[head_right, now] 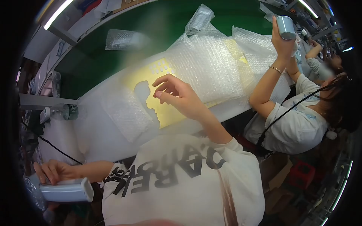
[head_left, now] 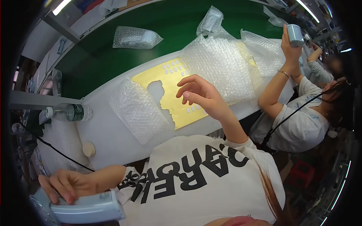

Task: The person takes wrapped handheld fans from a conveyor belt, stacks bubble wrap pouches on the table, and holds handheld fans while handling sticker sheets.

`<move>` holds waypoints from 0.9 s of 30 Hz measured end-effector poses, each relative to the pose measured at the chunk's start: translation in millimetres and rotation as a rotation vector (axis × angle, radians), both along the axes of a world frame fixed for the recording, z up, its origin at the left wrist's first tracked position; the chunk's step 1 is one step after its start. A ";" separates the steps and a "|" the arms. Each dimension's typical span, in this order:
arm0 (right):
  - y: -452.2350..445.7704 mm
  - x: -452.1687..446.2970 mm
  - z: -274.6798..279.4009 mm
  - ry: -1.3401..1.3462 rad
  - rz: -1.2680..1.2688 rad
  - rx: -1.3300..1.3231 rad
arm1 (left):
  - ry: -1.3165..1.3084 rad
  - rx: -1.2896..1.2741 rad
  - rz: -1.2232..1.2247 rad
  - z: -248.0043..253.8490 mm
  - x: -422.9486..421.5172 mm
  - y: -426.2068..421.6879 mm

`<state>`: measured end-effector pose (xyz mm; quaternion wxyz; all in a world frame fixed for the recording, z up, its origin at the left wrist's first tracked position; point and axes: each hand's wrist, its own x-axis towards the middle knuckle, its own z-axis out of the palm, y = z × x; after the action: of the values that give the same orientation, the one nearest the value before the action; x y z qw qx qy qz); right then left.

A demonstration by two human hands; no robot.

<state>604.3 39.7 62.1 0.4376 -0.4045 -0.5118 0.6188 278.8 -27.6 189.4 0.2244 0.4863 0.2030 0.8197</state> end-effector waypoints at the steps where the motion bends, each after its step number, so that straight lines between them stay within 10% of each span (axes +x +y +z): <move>1: 3.1 3.3 0.1 -0.032 0.017 0.010 | -0.185 -0.020 -0.206 8.4 -4.5 2.0; 4: 16.7 14.9 8.1 -0.103 0.057 0.055 | -0.552 -0.025 -0.624 15.5 -14.6 10.0; 8: 26.5 14.7 25.8 -0.223 0.088 0.066 | -0.106 0.042 -0.805 4.8 -27.1 31.1; 13: 59.6 -4.7 58.8 -0.548 0.097 0.273 | -0.121 0.075 -0.191 -20.1 -1.0 42.3; 16: 110.2 -6.0 64.4 -1.074 0.108 0.547 | -0.265 0.148 -0.468 -41.4 -9.6 60.5; 21: 239.2 9.8 41.2 -1.662 0.068 0.278 | -0.555 0.209 -1.103 -49.7 -22.3 91.0; 23: 276.1 12.6 28.5 -1.763 0.309 -0.214 | -0.671 0.201 -1.466 -46.5 -34.0 102.7; 27: 332.4 41.6 -23.7 -1.355 0.288 -0.197 | -0.423 0.127 -1.077 -54.5 -45.8 104.7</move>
<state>646.0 372.1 38.4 -0.1033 -0.6673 -0.6618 0.3256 233.0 77.1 134.9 0.6156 0.3592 -0.1718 0.6800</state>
